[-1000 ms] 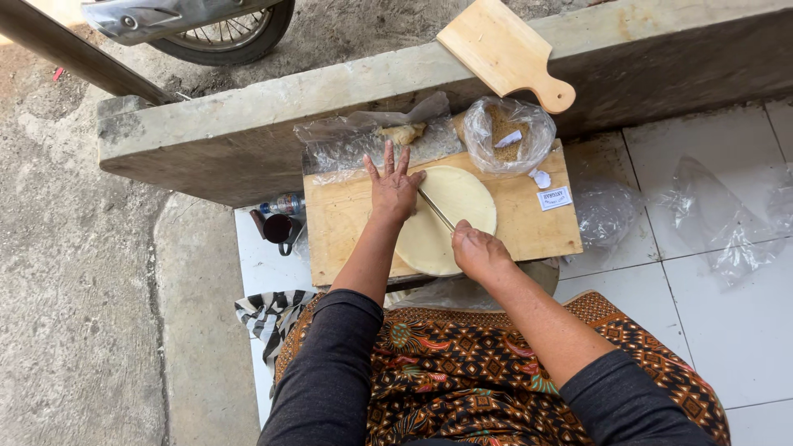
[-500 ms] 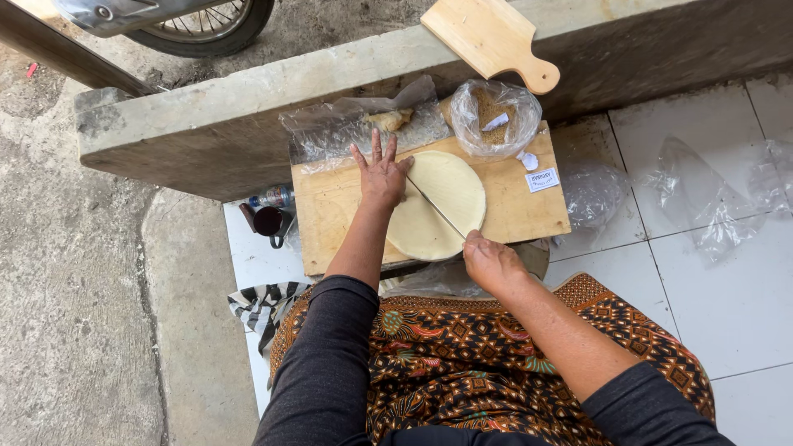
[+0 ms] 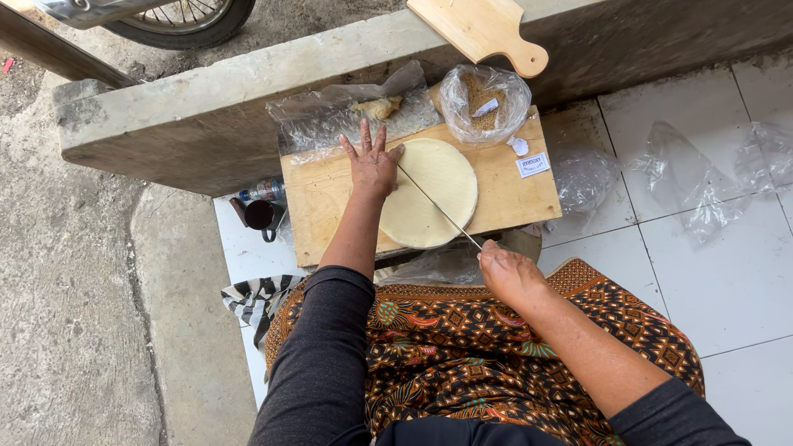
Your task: The person cuts a large round piece of dough into triangular segments using a knife on a wooden board. They then fold the individual dough pieces by hand and place them into a plastic bag.
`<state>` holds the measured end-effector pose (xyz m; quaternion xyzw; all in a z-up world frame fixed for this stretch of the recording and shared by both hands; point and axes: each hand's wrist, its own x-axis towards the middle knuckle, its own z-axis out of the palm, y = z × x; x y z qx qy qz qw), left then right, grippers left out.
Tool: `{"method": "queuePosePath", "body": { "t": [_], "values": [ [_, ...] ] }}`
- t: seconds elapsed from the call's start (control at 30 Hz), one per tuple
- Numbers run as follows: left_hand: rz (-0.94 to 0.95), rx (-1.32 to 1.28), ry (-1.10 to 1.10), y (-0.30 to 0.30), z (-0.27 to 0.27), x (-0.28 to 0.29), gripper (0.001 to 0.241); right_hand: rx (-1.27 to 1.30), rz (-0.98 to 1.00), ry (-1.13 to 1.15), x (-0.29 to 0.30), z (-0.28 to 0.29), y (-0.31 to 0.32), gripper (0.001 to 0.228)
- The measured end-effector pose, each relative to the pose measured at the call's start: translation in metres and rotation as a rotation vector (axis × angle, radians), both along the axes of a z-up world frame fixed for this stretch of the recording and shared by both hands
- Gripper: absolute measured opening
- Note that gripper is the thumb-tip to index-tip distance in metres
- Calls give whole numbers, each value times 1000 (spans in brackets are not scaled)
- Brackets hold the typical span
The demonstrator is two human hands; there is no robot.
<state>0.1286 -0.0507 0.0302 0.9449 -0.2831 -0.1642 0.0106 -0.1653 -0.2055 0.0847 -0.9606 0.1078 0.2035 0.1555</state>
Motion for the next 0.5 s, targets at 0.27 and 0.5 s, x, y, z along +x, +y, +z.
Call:
{"method": "queuePosePath", "body": {
  "t": [0.27,0.5],
  "values": [
    [13,30,16,-1,9,-2,40,7,22,-54,-36,10,-9,29],
    [-10,54,1,-2,11,-4,43,-4,-27,69,-58,25,-12,31]
  ]
}}
